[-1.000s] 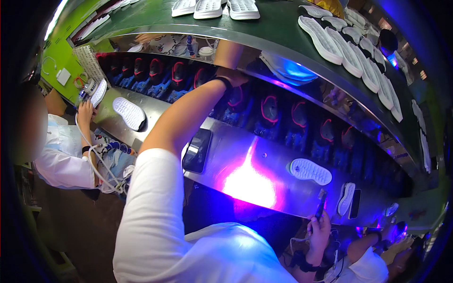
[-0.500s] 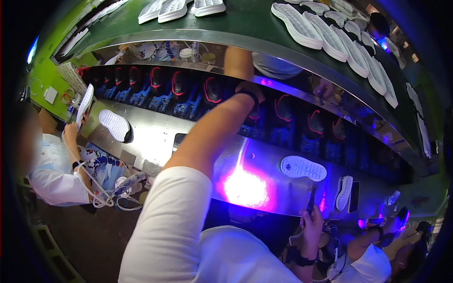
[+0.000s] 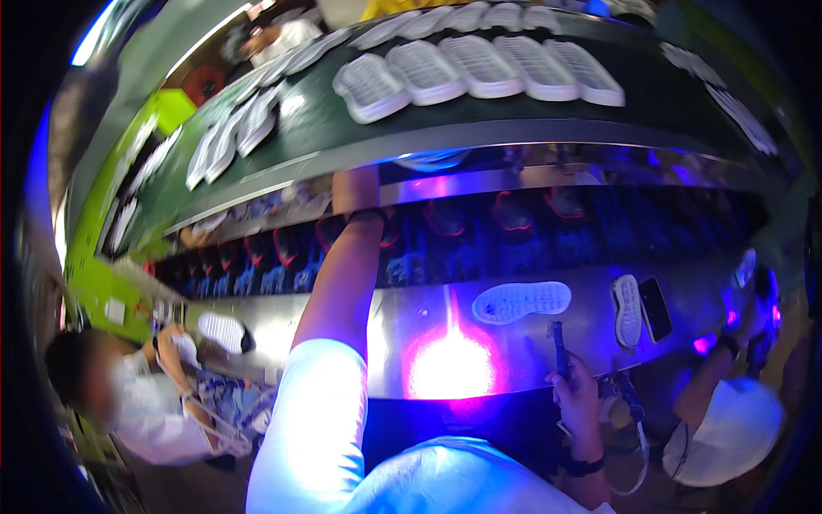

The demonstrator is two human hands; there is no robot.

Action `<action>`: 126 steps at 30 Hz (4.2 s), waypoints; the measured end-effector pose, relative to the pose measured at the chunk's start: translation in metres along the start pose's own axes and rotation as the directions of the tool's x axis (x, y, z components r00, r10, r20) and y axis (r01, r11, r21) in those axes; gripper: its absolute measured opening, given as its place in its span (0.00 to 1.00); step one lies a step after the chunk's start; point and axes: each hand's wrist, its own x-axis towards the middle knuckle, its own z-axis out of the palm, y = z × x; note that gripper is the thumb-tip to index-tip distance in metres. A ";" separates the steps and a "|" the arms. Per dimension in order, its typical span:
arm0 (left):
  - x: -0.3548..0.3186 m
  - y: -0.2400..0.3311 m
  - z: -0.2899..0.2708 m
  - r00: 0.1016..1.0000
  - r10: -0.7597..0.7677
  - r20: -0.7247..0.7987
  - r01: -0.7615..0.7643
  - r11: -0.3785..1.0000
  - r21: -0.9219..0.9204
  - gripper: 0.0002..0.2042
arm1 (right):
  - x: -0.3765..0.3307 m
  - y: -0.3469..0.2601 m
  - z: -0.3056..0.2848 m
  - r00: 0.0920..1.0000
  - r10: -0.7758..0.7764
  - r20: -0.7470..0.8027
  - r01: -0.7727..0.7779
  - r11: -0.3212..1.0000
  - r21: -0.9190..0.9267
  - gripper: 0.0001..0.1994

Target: Applying glue or cleaning compound to the upper part of the shoe using a small brush on an assembly line under a special illumination light.

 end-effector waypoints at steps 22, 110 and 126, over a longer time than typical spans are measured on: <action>-0.246 0.048 -0.068 0.937 0.142 0.318 0.343 -0.213 -0.915 0.16 | -0.008 0.020 -0.002 0.972 -0.233 0.016 0.233 0.965 -0.117 0.21; -0.389 0.170 -0.075 0.892 0.374 -0.254 -0.429 0.878 -0.213 0.45 | -0.093 -0.021 0.029 0.981 -0.115 0.159 0.148 0.965 -0.218 0.19; -0.325 0.107 -0.080 0.904 0.412 -0.112 -0.424 0.896 -0.134 0.39 | 0.007 -0.039 0.057 0.914 -0.347 0.211 0.404 0.827 -0.391 0.20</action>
